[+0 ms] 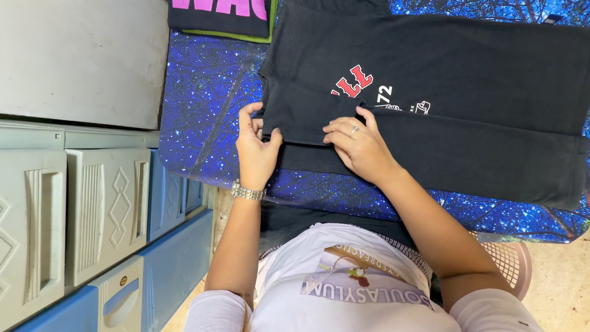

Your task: The person folds several t-shirts one by one on a table. They smooth each shirt, fold the sleeves and sides, then fold the body into a compact rectangle before stacking the finished items.

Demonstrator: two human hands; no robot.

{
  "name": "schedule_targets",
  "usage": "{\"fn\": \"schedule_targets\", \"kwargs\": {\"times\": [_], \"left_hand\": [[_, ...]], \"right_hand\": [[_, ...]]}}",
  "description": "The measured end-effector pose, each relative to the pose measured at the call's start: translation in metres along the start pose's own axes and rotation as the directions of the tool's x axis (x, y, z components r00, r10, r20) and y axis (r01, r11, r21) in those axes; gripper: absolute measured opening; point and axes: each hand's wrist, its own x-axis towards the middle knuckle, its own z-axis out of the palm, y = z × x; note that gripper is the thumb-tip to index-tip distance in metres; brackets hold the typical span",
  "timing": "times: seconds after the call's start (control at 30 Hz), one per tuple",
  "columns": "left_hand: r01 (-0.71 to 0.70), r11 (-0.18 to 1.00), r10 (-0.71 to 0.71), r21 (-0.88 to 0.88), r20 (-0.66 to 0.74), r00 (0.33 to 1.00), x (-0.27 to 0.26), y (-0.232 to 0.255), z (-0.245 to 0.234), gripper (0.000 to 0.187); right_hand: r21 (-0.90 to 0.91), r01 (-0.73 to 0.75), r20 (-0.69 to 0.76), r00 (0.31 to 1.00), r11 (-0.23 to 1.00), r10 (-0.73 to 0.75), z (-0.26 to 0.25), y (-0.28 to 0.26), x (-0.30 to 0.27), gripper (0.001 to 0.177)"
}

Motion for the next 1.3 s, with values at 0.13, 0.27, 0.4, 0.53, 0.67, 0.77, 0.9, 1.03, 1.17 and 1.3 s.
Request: {"fn": "schedule_targets", "kwargs": {"times": [0.13,0.27,0.4,0.53,0.67,0.77,0.9,1.03,1.17,1.3], "left_hand": [[0.000,0.956,0.004,0.293,-0.014,1.000,-0.010,0.023,-0.008,0.057],[-0.292,0.802,0.303,0.521,0.065,0.951,-0.017,0.039,-0.006,0.054],[-0.413,0.693,0.302,0.592,0.282,0.911,-0.010,0.029,0.017,0.042],[-0.558,0.392,0.290,0.732,0.477,0.830,-0.004,0.007,0.042,0.051],[-0.542,0.265,0.225,0.797,0.495,0.839,-0.027,-0.008,0.048,0.056],[-0.469,0.300,0.105,0.831,0.460,0.882,-0.040,-0.010,0.049,0.065],[-0.362,0.451,0.075,0.816,0.369,0.926,-0.047,-0.005,0.049,0.074],[-0.331,0.417,0.089,0.847,0.324,0.942,-0.049,-0.004,0.052,0.078],[-0.322,0.430,0.092,0.844,0.314,0.945,-0.054,-0.010,0.055,0.079],[-0.319,0.440,0.090,0.839,0.312,0.946,-0.051,-0.013,0.055,0.075]], "right_hand": [[-0.042,-0.078,0.069,0.994,0.996,0.080,-0.003,0.000,-0.014,0.019],[-0.096,-0.045,0.054,0.997,0.994,0.051,-0.005,-0.008,-0.013,0.026],[-0.089,-0.062,-0.012,0.998,0.994,0.062,-0.003,-0.020,-0.008,0.020],[-0.088,-0.172,0.006,0.985,0.981,0.173,-0.006,-0.025,0.008,0.013],[0.064,-0.091,-0.096,0.991,0.994,0.097,-0.003,-0.013,0.046,0.009],[0.211,-0.111,-0.058,0.990,0.971,0.126,0.020,0.002,0.091,0.007],[0.250,-0.046,-0.023,0.998,0.967,0.053,0.060,0.029,0.140,0.022],[0.159,-0.102,0.079,0.993,0.982,0.091,0.085,0.049,0.156,0.018],[0.122,-0.115,0.011,0.993,0.986,0.115,0.087,0.049,0.152,0.017],[0.228,-0.168,-0.021,0.984,0.959,0.177,0.071,0.023,0.134,0.025]]}}
